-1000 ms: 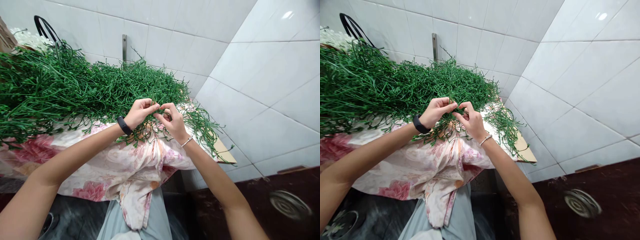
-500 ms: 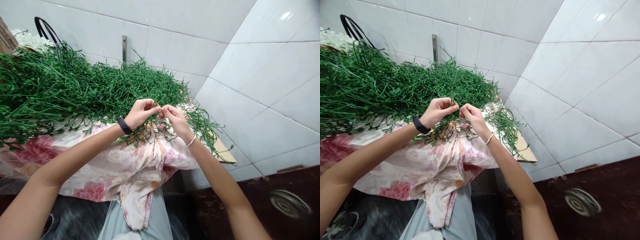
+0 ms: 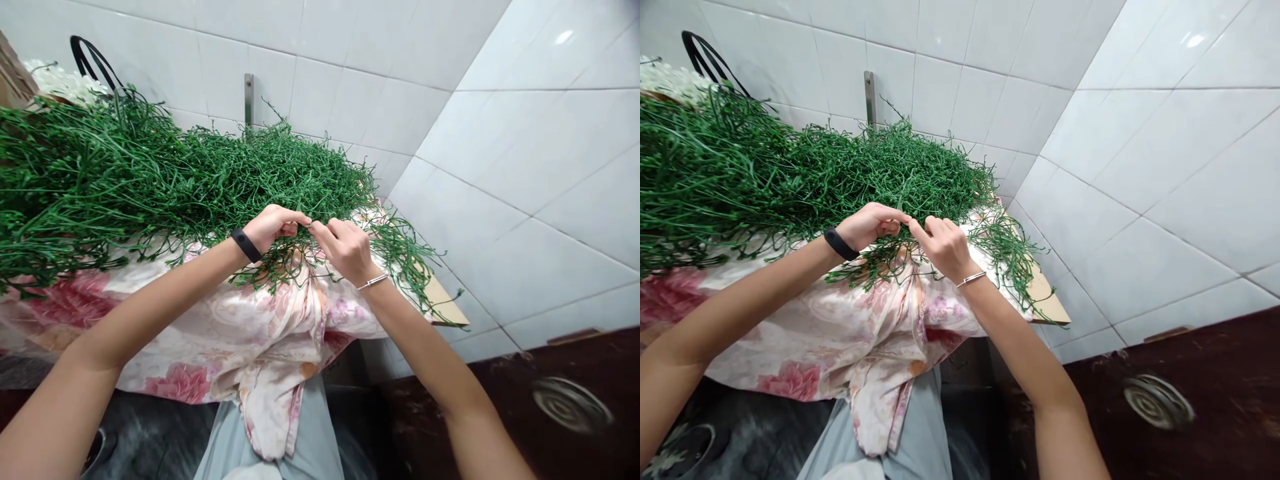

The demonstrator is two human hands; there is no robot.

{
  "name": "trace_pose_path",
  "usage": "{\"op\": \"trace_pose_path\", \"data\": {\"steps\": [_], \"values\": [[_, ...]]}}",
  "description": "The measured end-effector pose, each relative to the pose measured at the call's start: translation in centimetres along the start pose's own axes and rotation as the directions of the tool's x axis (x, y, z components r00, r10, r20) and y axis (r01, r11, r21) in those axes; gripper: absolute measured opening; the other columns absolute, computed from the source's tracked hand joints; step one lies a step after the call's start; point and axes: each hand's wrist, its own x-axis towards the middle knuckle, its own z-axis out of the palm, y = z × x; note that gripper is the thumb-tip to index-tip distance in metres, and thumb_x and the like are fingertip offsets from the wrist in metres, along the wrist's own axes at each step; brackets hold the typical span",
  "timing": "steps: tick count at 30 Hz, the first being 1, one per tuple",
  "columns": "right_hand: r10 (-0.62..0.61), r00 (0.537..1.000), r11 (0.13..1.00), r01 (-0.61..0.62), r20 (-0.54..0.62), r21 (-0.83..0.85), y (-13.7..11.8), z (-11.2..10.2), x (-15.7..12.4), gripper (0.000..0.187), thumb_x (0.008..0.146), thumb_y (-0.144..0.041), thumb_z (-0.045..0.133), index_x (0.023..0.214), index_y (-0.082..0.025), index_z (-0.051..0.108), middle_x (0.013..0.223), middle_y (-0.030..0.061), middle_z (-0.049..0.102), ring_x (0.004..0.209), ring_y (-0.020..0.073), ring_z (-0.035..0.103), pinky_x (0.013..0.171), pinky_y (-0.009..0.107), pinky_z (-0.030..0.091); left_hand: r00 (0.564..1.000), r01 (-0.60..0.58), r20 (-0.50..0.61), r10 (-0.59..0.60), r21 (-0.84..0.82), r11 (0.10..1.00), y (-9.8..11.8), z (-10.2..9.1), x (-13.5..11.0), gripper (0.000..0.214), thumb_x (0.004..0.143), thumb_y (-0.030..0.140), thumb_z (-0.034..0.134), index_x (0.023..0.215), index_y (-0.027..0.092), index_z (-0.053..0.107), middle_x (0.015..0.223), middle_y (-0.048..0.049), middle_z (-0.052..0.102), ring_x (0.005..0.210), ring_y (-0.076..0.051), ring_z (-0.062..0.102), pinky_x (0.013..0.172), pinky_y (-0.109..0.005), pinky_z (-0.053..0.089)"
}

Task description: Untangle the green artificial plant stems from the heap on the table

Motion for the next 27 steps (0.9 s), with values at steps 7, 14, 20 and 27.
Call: {"op": "trace_pose_path", "data": {"steps": [7, 14, 20, 27], "values": [[0.196, 0.970, 0.940, -0.228, 0.146, 0.255, -0.3, -0.3, 0.4, 0.026, 0.088, -0.031, 0.037, 0.077, -0.016, 0.056, 0.062, 0.0010, 0.050, 0.055, 0.0091, 0.042, 0.055, 0.025, 0.030, 0.993, -0.107, 0.068, 0.102, 0.083, 0.991, 0.0, -0.1, 0.0, 0.029, 0.058, 0.022, 0.068, 0.043, 0.012, 0.046, 0.045, 0.0056, 0.032, 0.044, -0.003, 0.027, 0.047, -0.023, 0.016], [0.539, 0.721, 0.209, -0.615, 0.436, 0.760, 0.8, -0.3, 0.9, 0.030, 0.084, -0.039, 0.039, 0.065, -0.017, 0.048, 0.054, -0.0029, 0.046, 0.047, 0.0066, 0.043, 0.047, 0.021, 0.035, 0.915, -0.398, -0.002, 0.404, 0.161, 0.903, 0.7, 0.3, -0.6, 0.032, 0.064, 0.033, 0.068, 0.049, 0.013, 0.047, 0.047, 0.0069, 0.030, 0.045, -0.003, 0.027, 0.046, -0.022, 0.019], [0.492, 0.816, 0.732, -0.576, 0.303, 0.363, 1.4, -0.6, 0.7, 0.031, 0.078, -0.034, 0.047, 0.052, -0.017, 0.046, 0.046, -0.0037, 0.042, 0.044, 0.0064, 0.037, 0.049, 0.023, 0.027, 0.878, -0.470, -0.036, 0.478, 0.134, 0.873, 0.6, 0.0, -0.2, 0.019, 0.064, 0.033, 0.068, 0.069, 0.014, 0.064, 0.065, 0.0008, 0.057, 0.061, -0.006, 0.049, 0.060, -0.020, 0.036], [0.462, 0.852, 0.814, -0.518, 0.247, 0.265, 1.4, -1.1, 0.8, 0.034, 0.079, -0.041, 0.045, 0.058, -0.016, 0.054, 0.060, 0.0006, 0.054, 0.055, 0.0093, 0.046, 0.055, 0.025, 0.032, 0.821, -0.546, -0.092, 0.563, 0.161, 0.822, 0.4, 0.1, -0.2, 0.018, 0.065, 0.033, 0.068, 0.066, 0.015, 0.066, 0.062, 0.0003, 0.059, 0.054, -0.005, 0.046, 0.051, -0.020, 0.034]]}}
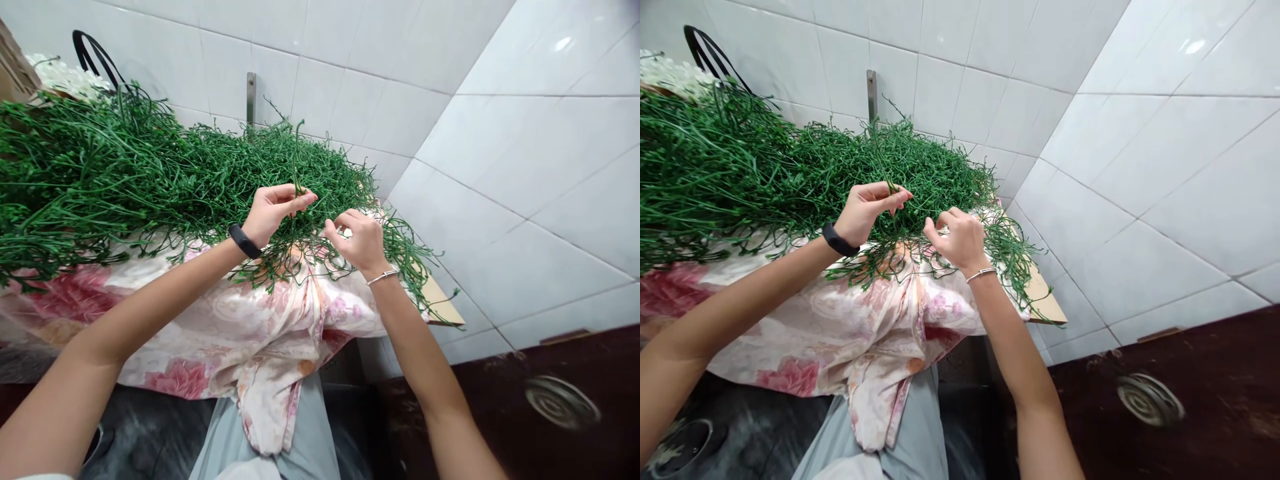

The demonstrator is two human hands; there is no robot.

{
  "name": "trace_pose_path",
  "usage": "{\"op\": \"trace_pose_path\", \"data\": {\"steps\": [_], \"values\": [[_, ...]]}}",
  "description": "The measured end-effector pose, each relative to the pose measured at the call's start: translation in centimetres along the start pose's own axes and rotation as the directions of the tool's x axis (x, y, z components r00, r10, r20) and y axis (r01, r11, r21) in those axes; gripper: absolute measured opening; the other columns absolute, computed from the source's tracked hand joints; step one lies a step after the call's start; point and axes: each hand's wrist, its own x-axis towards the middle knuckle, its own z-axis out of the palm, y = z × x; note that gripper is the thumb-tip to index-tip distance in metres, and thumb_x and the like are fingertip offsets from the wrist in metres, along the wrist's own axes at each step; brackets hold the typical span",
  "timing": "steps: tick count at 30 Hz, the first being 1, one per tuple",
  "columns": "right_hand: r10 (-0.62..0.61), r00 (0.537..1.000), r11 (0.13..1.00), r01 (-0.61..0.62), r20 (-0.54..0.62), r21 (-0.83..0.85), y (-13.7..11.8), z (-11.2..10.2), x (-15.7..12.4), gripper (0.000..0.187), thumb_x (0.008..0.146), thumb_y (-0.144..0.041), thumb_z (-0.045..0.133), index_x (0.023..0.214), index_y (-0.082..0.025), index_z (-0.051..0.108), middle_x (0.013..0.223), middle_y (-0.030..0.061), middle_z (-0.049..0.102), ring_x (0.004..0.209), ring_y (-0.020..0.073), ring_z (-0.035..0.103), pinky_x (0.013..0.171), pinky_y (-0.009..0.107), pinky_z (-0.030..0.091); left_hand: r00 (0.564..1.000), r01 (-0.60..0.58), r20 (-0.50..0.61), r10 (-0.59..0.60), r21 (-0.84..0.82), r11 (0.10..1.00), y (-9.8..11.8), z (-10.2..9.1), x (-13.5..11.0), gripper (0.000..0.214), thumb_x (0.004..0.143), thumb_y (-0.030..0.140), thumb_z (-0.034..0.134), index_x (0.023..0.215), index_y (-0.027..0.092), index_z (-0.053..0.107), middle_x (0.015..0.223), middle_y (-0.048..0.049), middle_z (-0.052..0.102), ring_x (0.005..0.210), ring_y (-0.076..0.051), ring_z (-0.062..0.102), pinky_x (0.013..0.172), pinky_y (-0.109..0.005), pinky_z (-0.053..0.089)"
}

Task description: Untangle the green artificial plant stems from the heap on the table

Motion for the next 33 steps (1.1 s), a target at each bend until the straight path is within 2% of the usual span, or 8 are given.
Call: {"op": "trace_pose_path", "data": {"steps": [4, 8, 12, 15, 21, 25, 27, 33], "values": [[-0.100, 0.984, 0.908, 0.031, 0.146, 0.419, -0.8, 0.4, 0.1, 0.026, 0.079, -0.042, 0.050, 0.079, -0.016, 0.057, 0.076, 0.0017, 0.060, 0.068, 0.0098, 0.053, 0.066, 0.024, 0.040, 0.998, -0.006, 0.059, 0.006, -0.004, 1.000, 0.0, -0.1, -0.1, 0.018, 0.065, 0.032, 0.068, 0.068, 0.014, 0.066, 0.069, -0.0015, 0.063, 0.049, -0.004, 0.047, 0.050, -0.021, 0.038], [-0.144, 0.962, 0.840, -0.005, 0.230, 0.543, -1.5, 1.3, -0.1, 0.030, 0.073, -0.042, 0.059, 0.087, -0.016, 0.058, 0.077, 0.0010, 0.058, 0.064, 0.0089, 0.049, 0.062, 0.024, 0.040, 0.981, 0.057, 0.184, -0.057, 0.004, 0.998, 0.3, 0.0, -0.4, 0.026, 0.063, 0.034, 0.069, 0.078, 0.014, 0.067, 0.072, -0.0028, 0.065, 0.056, -0.008, 0.055, 0.056, -0.023, 0.045], [-0.044, 0.971, 0.792, -0.110, 0.236, 0.600, -1.3, 1.6, -0.1, 0.028, 0.079, -0.042, 0.051, 0.084, -0.017, 0.062, 0.075, 0.0014, 0.058, 0.070, 0.0103, 0.051, 0.065, 0.024, 0.040, 0.978, 0.077, 0.194, -0.073, -0.013, 0.997, 0.5, 0.0, -0.4, 0.033, 0.063, 0.037, 0.069, 0.086, 0.014, 0.065, 0.086, -0.0048, 0.065, 0.074, -0.011, 0.060, 0.068, -0.024, 0.048], [0.060, 0.964, 0.673, -0.230, 0.258, 0.703, -0.9, 1.2, 0.1, 0.033, 0.082, -0.046, 0.045, 0.085, -0.018, 0.064, 0.078, 0.0020, 0.059, 0.076, 0.0107, 0.054, 0.070, 0.024, 0.043, 0.989, 0.047, 0.138, -0.046, -0.007, 0.999, 0.5, -0.1, -0.1, 0.036, 0.068, 0.044, 0.063, 0.088, 0.015, 0.064, 0.090, -0.0053, 0.064, 0.080, -0.011, 0.059, 0.075, -0.025, 0.046], [0.173, 0.955, 0.428, -0.293, 0.241, 0.855, -0.3, 0.6, 0.6, 0.038, 0.086, -0.047, 0.033, 0.105, -0.026, 0.057, 0.107, 0.0026, 0.058, 0.095, 0.0130, 0.055, 0.080, 0.029, 0.047, 0.932, 0.275, 0.231, -0.279, 0.053, 0.960, 0.2, -0.1, 0.2, 0.051, 0.074, 0.058, 0.045, 0.086, 0.014, 0.065, 0.087, -0.0083, 0.066, 0.083, -0.015, 0.060, 0.076, -0.028, 0.045], [0.166, 0.954, 0.398, -0.296, 0.249, 0.868, 0.0, 0.7, 0.5, 0.036, 0.085, -0.048, 0.036, 0.108, -0.027, 0.056, 0.112, 0.0025, 0.055, 0.091, 0.0135, 0.055, 0.074, 0.029, 0.049, 0.859, 0.238, 0.441, -0.259, 0.104, 0.966, 0.2, 0.0, -0.2, 0.033, 0.072, 0.045, 0.058, 0.079, 0.014, 0.065, 0.081, -0.0045, 0.066, 0.077, -0.012, 0.059, 0.078, -0.027, 0.043], [0.142, 0.962, 0.413, -0.272, 0.233, 0.869, 0.1, 0.7, 0.5, 0.034, 0.084, -0.047, 0.039, 0.105, -0.029, 0.057, 0.113, 0.0012, 0.054, 0.090, 0.0125, 0.054, 0.073, 0.028, 0.049, 0.840, 0.236, 0.479, -0.254, 0.098, 0.967, 0.1, 0.1, -0.4, 0.024, 0.067, 0.035, 0.065, 0.077, 0.013, 0.064, 0.075, -0.0024, 0.064, 0.071, -0.010, 0.057, 0.075, -0.026, 0.043], [0.152, 0.964, 0.453, -0.266, 0.221, 0.851, 0.0, 0.9, 0.6, 0.038, 0.082, -0.049, 0.041, 0.112, -0.027, 0.051, 0.098, 0.0023, 0.057, 0.081, 0.0106, 0.055, 0.077, 0.027, 0.048, 0.927, 0.255, 0.284, -0.247, 0.011, 0.967, -0.3, -0.1, -0.1, 0.016, 0.061, 0.020, 0.069, 0.070, 0.011, 0.060, 0.070, 0.0005, 0.060, 0.063, -0.007, 0.055, 0.068, -0.024, 0.043]]}}
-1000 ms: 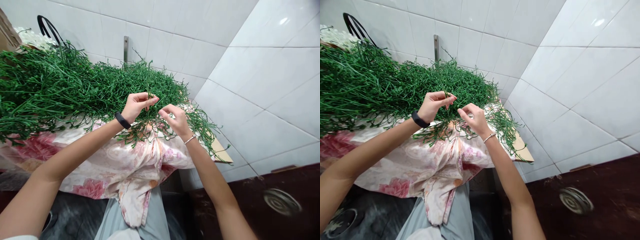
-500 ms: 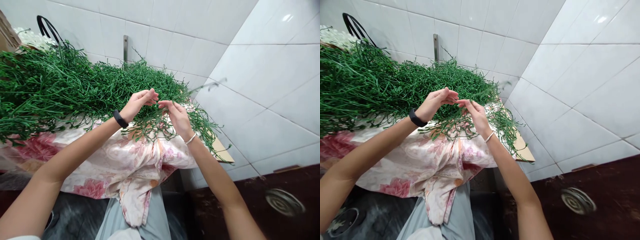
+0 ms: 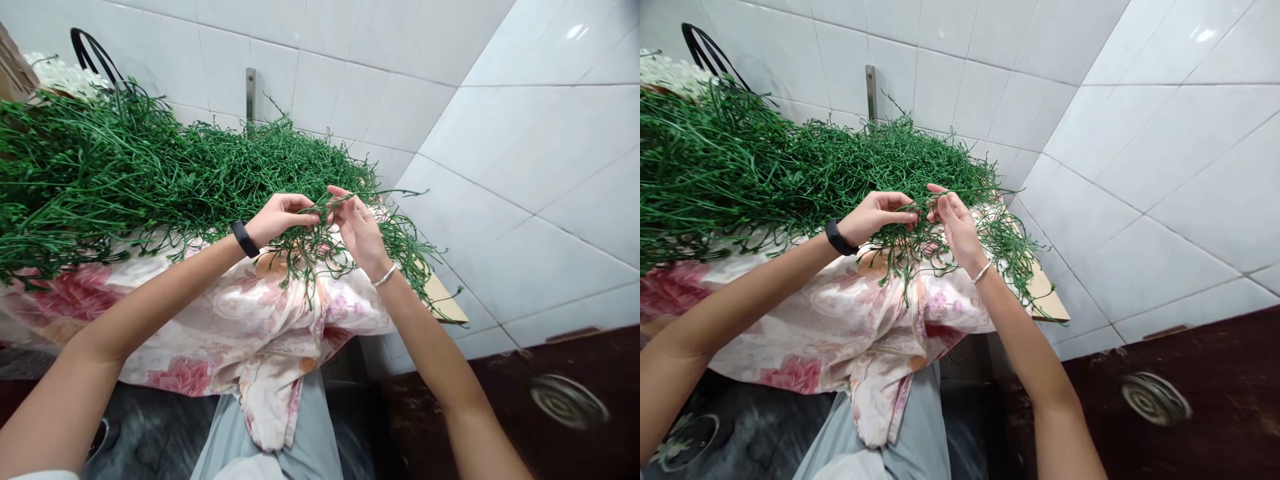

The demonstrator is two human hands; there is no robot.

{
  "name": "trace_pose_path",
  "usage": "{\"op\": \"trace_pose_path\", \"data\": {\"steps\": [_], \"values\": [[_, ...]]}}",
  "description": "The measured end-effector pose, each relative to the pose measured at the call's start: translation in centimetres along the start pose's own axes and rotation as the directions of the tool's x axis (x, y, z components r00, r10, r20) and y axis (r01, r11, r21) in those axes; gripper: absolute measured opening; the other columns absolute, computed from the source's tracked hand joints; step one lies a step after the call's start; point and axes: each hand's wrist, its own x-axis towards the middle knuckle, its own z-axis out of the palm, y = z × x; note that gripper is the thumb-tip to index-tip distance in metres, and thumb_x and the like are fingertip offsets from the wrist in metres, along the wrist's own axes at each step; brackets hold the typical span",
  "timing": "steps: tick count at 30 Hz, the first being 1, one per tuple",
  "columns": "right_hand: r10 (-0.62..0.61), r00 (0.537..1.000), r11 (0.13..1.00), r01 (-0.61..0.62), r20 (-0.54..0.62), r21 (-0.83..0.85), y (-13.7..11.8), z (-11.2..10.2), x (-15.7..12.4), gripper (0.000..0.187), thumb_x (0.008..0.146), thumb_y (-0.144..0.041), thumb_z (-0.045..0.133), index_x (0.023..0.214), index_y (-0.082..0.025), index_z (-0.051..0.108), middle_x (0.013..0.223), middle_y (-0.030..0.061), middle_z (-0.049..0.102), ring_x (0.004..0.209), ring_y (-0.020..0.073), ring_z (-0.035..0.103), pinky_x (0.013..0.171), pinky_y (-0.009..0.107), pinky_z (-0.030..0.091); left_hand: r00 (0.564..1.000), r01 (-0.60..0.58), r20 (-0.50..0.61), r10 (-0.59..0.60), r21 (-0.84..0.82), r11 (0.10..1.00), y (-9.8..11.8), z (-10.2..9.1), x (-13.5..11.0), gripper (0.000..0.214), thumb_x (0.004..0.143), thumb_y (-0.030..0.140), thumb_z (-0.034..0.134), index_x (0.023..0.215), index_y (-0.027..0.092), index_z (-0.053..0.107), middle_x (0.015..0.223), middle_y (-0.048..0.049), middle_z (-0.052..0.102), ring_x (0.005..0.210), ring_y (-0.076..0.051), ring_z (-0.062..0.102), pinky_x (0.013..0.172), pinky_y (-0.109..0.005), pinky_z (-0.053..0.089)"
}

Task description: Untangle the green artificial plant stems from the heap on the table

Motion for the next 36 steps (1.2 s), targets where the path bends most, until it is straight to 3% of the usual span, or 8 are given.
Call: {"op": "trace_pose_path", "data": {"steps": [4, 8, 11, 21, 25, 28, 31, 36], "values": [[0.004, 0.999, 1.000, -0.004, -0.039, 0.000, 0.2, 0.0, 0.0, 0.034, 0.072, -0.041, 0.060, 0.100, -0.025, 0.053, 0.098, 0.0010, 0.057, 0.085, 0.0107, 0.055, 0.082, 0.027, 0.047, 0.997, -0.003, -0.082, 0.000, -0.033, 0.999, 0.1, 0.0, 0.0, 0.018, 0.060, 0.017, 0.069, 0.070, 0.011, 0.056, 0.068, 0.0013, 0.058, 0.060, -0.008, 0.055, 0.063, -0.025, 0.045], [0.012, 1.000, 1.000, -0.012, -0.014, 0.010, 0.4, -0.2, 0.0, 0.019, 0.070, -0.036, 0.062, 0.083, -0.023, 0.057, 0.082, -0.0015, 0.058, 0.068, 0.0081, 0.053, 0.071, 0.025, 0.047, 1.000, -0.019, 0.023, 0.020, -0.021, 1.000, 0.5, 0.3, -0.2, 0.029, 0.058, 0.018, 0.071, 0.084, 0.014, 0.058, 0.082, -0.0017, 0.062, 0.076, -0.011, 0.058, 0.073, -0.027, 0.045], [0.043, 0.999, 0.999, -0.043, -0.016, 0.002, 0.3, -0.2, 0.0, 0.018, 0.071, -0.037, 0.060, 0.081, -0.022, 0.056, 0.078, -0.0014, 0.057, 0.067, 0.0087, 0.053, 0.068, 0.025, 0.047, 0.996, -0.076, 0.053, 0.074, 0.046, 0.996, 0.7, 0.4, -0.3, 0.020, 0.068, 0.029, 0.063, 0.082, 0.014, 0.063, 0.087, -0.0035, 0.064, 0.084, -0.011, 0.058, 0.081, -0.026, 0.042], [0.006, 0.998, 0.997, -0.011, -0.067, -0.082, 0.1, 0.7, -0.1, 0.013, 0.073, -0.032, 0.058, 0.075, -0.021, 0.051, 0.074, -0.0023, 0.051, 0.067, 0.0072, 0.051, 0.068, 0.023, 0.046, 0.992, -0.051, -0.117, 0.057, 0.055, 0.997, 0.3, 0.2, -0.1, 0.017, 0.059, 0.027, 0.069, 0.067, 0.013, 0.062, 0.067, 0.0004, 0.061, 0.065, -0.009, 0.054, 0.071, -0.025, 0.042], [-0.048, 0.995, 0.981, 0.031, -0.088, -0.190, 0.3, 0.2, -0.2, 0.021, 0.072, -0.032, 0.061, 0.088, -0.021, 0.052, 0.092, 0.0009, 0.056, 0.083, 0.0102, 0.054, 0.078, 0.026, 0.045, 0.970, -0.107, -0.221, 0.105, 0.001, 0.994, 0.4, -0.1, 0.2, 0.015, 0.064, 0.027, 0.065, 0.066, 0.015, 0.058, 0.064, 0.0011, 0.059, 0.062, -0.008, 0.055, 0.067, -0.024, 0.042], [-0.048, 0.999, 0.971, 0.045, -0.008, -0.236, 0.0, -0.1, -0.2, 0.024, 0.073, -0.035, 0.060, 0.090, -0.020, 0.054, 0.097, 0.0032, 0.056, 0.088, 0.0117, 0.054, 0.079, 0.027, 0.045, 0.920, -0.179, -0.361, 0.154, -0.039, 0.983, 0.8, -0.8, 0.4, 0.012, 0.067, 0.025, 0.062, 0.069, 0.017, 0.054, 0.066, 0.0019, 0.059, 0.064, -0.009, 0.056, 0.065, -0.024, 0.043], [0.006, 0.984, 0.966, 0.040, 0.176, -0.256, -1.0, -0.3, -0.5, 0.024, 0.076, -0.038, 0.055, 0.090, -0.019, 0.055, 0.094, 0.0035, 0.057, 0.085, 0.0119, 0.054, 0.076, 0.028, 0.045, 0.852, -0.285, -0.469, 0.233, -0.042, 0.957, 1.4, -1.5, 0.7, 0.011, 0.069, 0.027, 0.061, 0.072, 0.019, 0.053, 0.069, 0.0019, 0.058, 0.069, -0.010, 0.058, 0.064, -0.023, 0.042], [0.055, 0.777, 0.895, 0.240, 0.628, -0.375, -3.2, 0.3, -2.7, 0.034, 0.071, -0.042, 0.061, 0.098, -0.023, 0.059, 0.109, 0.0047, 0.054, 0.105, 0.0170, 0.048, 0.093, 0.036, 0.038, 0.773, -0.398, -0.538, 0.337, 0.003, 0.917, 1.8, -2.2, 1.1, 0.020, 0.067, 0.034, 0.065, 0.073, 0.020, 0.052, 0.068, 0.0017, 0.057, 0.068, -0.011, 0.058, 0.061, -0.023, 0.040]]}}
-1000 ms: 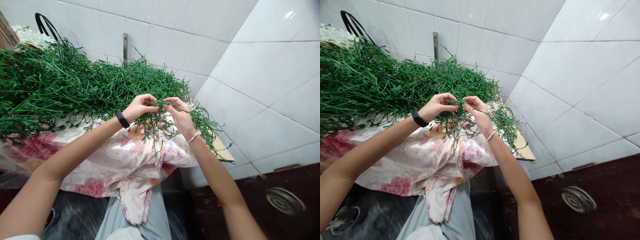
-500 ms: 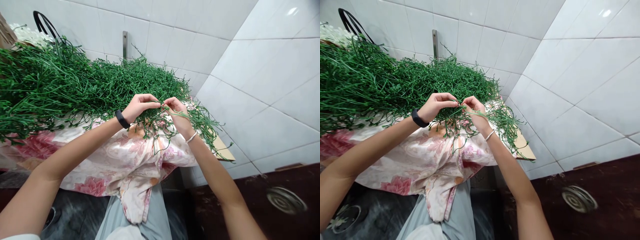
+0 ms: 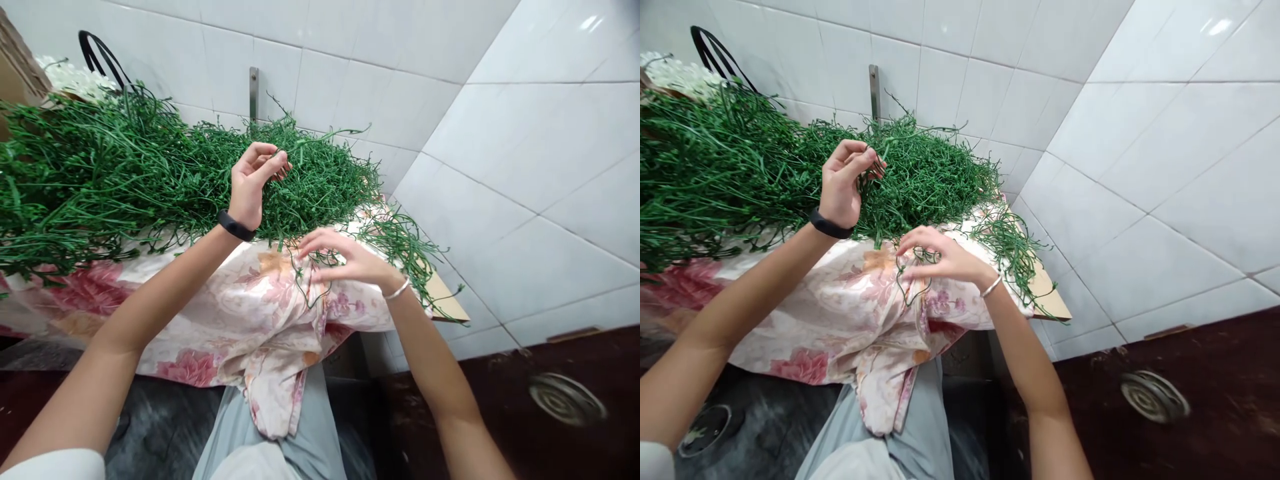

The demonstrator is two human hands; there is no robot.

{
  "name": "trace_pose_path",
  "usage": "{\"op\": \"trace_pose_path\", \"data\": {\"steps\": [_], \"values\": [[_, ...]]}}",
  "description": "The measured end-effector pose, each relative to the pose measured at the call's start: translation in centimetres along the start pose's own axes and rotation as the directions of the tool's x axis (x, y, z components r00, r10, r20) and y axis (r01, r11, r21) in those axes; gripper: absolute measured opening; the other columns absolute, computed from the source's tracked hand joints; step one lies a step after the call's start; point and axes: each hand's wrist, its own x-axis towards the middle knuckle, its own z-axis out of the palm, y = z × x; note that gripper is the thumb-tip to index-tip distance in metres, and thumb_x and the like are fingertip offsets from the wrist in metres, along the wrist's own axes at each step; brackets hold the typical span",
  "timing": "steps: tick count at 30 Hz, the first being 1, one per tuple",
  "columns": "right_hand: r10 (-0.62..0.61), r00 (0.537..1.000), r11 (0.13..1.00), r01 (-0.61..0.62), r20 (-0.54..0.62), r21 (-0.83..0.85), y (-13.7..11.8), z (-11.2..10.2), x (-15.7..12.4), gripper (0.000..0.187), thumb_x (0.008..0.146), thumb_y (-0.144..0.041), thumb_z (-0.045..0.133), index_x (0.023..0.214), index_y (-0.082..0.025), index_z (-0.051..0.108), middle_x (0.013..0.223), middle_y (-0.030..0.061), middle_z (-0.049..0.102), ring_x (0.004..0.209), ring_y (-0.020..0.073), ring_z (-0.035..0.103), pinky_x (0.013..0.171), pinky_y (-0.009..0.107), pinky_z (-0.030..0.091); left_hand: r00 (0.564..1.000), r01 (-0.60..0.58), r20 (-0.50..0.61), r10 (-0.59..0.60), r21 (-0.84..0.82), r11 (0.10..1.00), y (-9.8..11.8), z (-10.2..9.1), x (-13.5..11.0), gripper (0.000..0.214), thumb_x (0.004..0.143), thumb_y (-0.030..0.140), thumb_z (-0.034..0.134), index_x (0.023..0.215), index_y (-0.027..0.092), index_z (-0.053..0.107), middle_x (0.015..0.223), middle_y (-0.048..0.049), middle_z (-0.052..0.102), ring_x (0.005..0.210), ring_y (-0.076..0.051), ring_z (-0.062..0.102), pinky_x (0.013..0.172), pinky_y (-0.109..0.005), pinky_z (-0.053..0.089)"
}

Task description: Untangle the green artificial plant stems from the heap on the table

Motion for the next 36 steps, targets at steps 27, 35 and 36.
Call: {"op": "trace_pose_path", "data": {"steps": [27, 35, 36], "values": [[0.082, 0.928, 0.754, -0.296, -0.362, -0.587, 4.5, -0.8, 0.1, 0.018, 0.080, -0.027, 0.051, 0.089, -0.020, 0.064, 0.096, 0.0086, 0.058, 0.091, 0.0219, 0.050, 0.082, 0.040, 0.035, 0.993, -0.036, 0.114, 0.018, 0.158, 0.987, 3.3, 0.5, 7.4, 0.046, 0.074, 0.064, 0.042, 0.069, 0.019, 0.051, 0.068, 0.0002, 0.054, 0.066, -0.009, 0.050, 0.059, -0.025, 0.036], [0.149, 0.937, 0.921, -0.248, -0.316, -0.302, 0.5, -4.7, -0.8, 0.024, 0.076, -0.037, 0.056, 0.091, -0.020, 0.064, 0.097, 0.0052, 0.062, 0.089, 0.0171, 0.056, 0.082, 0.034, 0.043, 0.965, 0.087, 0.227, -0.131, 0.196, 0.977, 0.7, 2.5, 4.5, 0.036, 0.076, 0.047, 0.051, 0.070, 0.015, 0.065, 0.072, -0.0030, 0.065, 0.063, -0.009, 0.054, 0.055, -0.022, 0.034], [0.144, 0.911, 0.931, -0.257, -0.386, -0.259, 0.1, -5.0, -0.7, 0.024, 0.076, -0.037, 0.054, 0.088, -0.019, 0.064, 0.092, 0.0047, 0.063, 0.085, 0.0159, 0.057, 0.079, 0.033, 0.044, 0.954, 0.086, 0.263, -0.143, 0.219, 0.972, 0.6, 2.5, 4.1, 0.036, 0.076, 0.047, 0.051, 0.070, 0.015, 0.067, 0.072, -0.0032, 0.065, 0.064, -0.009, 0.054, 0.055, -0.022, 0.034]]}}
